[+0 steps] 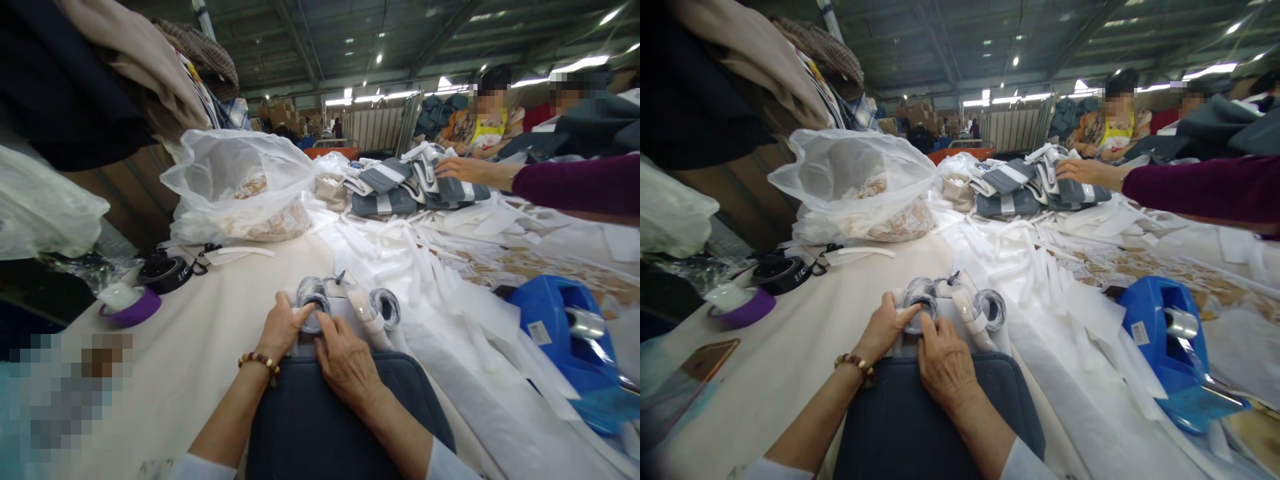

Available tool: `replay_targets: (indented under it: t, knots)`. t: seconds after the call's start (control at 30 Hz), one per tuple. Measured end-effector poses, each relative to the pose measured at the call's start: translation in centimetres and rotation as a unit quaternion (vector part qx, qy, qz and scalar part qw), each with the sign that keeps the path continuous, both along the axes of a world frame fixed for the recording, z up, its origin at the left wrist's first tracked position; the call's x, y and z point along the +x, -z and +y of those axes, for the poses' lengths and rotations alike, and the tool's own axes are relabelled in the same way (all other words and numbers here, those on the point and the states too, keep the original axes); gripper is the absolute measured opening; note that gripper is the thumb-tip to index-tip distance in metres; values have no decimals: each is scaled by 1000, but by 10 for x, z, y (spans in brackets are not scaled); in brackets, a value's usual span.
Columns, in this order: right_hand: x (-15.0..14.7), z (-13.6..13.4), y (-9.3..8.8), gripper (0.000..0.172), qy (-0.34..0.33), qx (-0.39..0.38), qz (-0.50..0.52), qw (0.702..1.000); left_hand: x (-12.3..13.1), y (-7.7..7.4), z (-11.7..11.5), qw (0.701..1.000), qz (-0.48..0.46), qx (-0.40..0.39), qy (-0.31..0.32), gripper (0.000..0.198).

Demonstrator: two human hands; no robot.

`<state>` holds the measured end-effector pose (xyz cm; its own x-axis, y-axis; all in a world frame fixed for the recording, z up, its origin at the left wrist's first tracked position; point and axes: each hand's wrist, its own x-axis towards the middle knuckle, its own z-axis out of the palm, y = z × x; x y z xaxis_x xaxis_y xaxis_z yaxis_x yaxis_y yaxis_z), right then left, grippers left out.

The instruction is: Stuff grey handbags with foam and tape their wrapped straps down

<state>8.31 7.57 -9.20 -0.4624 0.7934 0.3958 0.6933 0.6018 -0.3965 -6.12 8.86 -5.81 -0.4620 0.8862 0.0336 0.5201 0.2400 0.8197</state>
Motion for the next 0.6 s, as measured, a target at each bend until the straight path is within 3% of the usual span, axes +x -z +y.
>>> replay_targets:
  t: [0.07, 0.13, 0.27, 0.37, 0.43, 0.5, 0.6]
  knots:
    - [-1, 0, -2, 16, -3, 5, -9, 1000, 4, -6, -6, 998, 57, 23, -25, 50]
    - [-2, 0, -3, 13, -2, 7, -13, 1000, 14, -12, -10, 987, 118, 102, -23, 52]
    - [-4, 1, 4, 20, -18, 15, -5, 1000, 41, -14, -2, 947, 163, 253, 116, 28]
    - [1, 0, 6, 27, -33, 22, 2, 999, 52, -1, 15, 944, 129, 235, 191, 19]
    - [10, -4, 2, 25, -52, 21, 10, 998, 50, 12, 25, 947, 114, 225, 201, 19]
    - [23, -6, -4, 28, -58, 67, 42, 995, 45, 23, 30, 950, 112, 221, 192, 22]
    - [41, -1, -9, 34, 65, 180, 71, 979, 40, 30, 31, 945, 148, 212, 200, 22]
